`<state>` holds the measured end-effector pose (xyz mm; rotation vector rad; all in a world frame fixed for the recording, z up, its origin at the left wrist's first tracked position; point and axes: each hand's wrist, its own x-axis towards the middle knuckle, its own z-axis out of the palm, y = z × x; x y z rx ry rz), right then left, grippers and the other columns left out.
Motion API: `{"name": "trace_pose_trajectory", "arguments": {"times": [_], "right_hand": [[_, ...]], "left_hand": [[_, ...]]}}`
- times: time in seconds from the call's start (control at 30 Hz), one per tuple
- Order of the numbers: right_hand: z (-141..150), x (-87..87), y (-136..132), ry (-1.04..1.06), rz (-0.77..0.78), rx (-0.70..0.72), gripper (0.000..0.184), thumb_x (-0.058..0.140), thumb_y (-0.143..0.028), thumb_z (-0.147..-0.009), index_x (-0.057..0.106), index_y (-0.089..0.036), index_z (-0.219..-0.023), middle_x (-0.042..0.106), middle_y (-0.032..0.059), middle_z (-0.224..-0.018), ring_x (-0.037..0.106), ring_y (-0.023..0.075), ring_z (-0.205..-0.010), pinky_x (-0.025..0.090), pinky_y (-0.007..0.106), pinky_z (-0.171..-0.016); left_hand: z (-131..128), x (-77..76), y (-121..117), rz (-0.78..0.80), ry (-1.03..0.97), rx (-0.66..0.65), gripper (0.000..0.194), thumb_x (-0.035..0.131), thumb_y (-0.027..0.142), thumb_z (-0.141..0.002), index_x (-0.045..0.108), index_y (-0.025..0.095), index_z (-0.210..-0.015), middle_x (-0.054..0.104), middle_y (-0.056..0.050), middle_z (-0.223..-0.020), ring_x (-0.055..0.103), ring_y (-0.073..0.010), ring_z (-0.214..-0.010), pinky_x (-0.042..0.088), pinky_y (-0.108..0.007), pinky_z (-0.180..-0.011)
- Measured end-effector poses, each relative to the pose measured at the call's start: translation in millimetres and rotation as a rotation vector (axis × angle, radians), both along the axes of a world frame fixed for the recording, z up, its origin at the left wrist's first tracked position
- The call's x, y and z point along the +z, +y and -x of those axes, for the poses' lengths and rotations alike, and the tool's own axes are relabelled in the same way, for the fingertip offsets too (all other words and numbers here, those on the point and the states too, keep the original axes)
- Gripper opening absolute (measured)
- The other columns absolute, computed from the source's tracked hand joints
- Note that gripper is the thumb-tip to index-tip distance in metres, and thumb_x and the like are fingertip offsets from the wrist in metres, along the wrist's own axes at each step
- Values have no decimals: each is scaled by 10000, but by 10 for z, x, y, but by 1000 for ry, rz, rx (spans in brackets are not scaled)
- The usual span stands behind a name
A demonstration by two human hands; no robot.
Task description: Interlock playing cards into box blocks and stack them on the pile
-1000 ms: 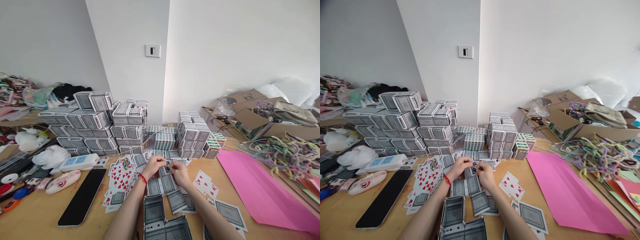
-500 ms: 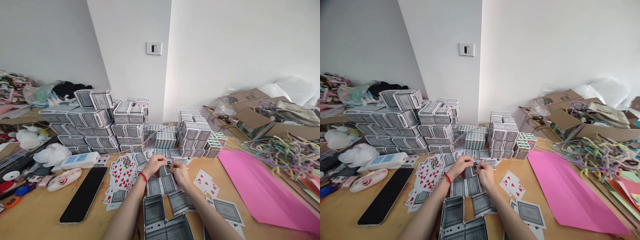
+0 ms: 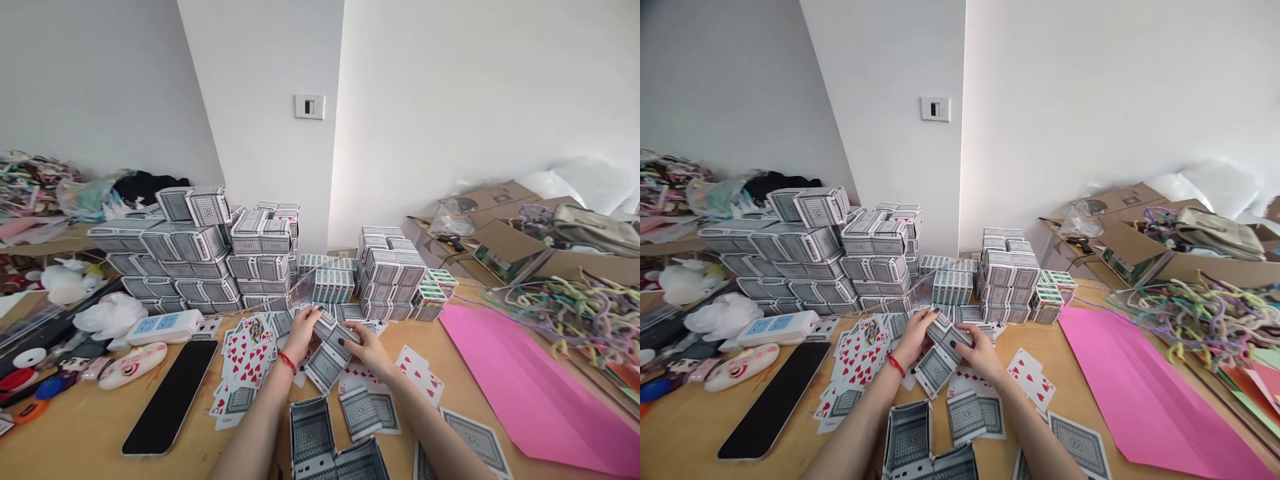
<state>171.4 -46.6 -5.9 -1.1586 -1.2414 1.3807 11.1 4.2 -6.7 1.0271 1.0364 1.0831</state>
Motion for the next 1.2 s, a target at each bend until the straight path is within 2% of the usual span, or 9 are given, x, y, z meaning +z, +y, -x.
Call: {"name": "trace_pose_trajectory", "arguments": {"times": [0.1,0.17,0.27,0.5,0.7,0.87,0.93,1.07,1.2], "right_hand": [[-14,-53,31,75,24,-66,351,645,-310,-609,557,-178,-922,610,-1,-689,545,158,-612,411,264,-575],[-29,-92,54,120,29,-147,324,651,-315,-601,563,-168,-876,602,-5,-660,540,152,-597,404,259,-568],[-57,-127,69,124,35,-236,269,650,-328,-617,584,-168,-823,601,-2,-660,527,145,-591,390,248,-552],[-78,-99,67,152,69,-265,292,668,-360,-608,648,-175,-834,647,13,-737,559,172,-668,408,267,-609],[-100,-60,50,211,127,-223,260,628,-311,-634,646,-187,-862,651,8,-735,565,177,-661,401,248,-557],[-117,-15,56,397,203,-181,308,518,-362,-710,593,-191,-954,662,24,-745,591,187,-639,412,254,-513],[-115,3,71,478,217,-141,298,492,-399,-732,589,-188,-917,674,40,-769,610,196,-675,436,270,-543],[-107,19,80,570,206,-56,215,539,-365,-731,582,-194,-854,687,46,-799,626,193,-712,466,278,-578],[-119,15,62,560,204,-22,156,564,-330,-740,581,-186,-798,693,54,-811,634,216,-758,490,314,-632]], "left_hand": [[54,69,-36,20,-52,-75,268,560,288,-665,513,201,-913,571,0,-733,559,-132,-599,453,-248,-517],[88,130,-72,19,-117,-195,378,573,227,-645,494,227,-1014,593,-20,-863,587,-153,-680,477,-270,-562],[109,190,-110,-12,-128,-278,377,585,198,-632,511,227,-1000,595,-39,-961,592,-169,-738,481,-281,-593],[60,103,-55,-96,-22,-131,164,573,190,-626,501,181,-774,614,-20,-775,565,-149,-691,410,-236,-580],[56,28,-27,-131,31,-35,149,605,274,-638,519,173,-706,461,55,-567,465,-97,-546,345,-210,-528],[56,-27,-1,-127,52,12,243,608,304,-629,569,175,-830,580,1,-717,535,-135,-652,385,-229,-580],[65,-40,9,-135,32,43,273,590,315,-643,575,179,-879,606,-22,-806,556,-151,-709,404,-240,-605],[85,-41,23,-97,-5,130,271,554,308,-657,564,188,-900,607,-17,-796,566,-147,-678,406,-230,-550],[85,26,2,-31,-57,120,263,527,293,-659,533,206,-908,611,-14,-832,566,-137,-645,400,-220,-501]]}}
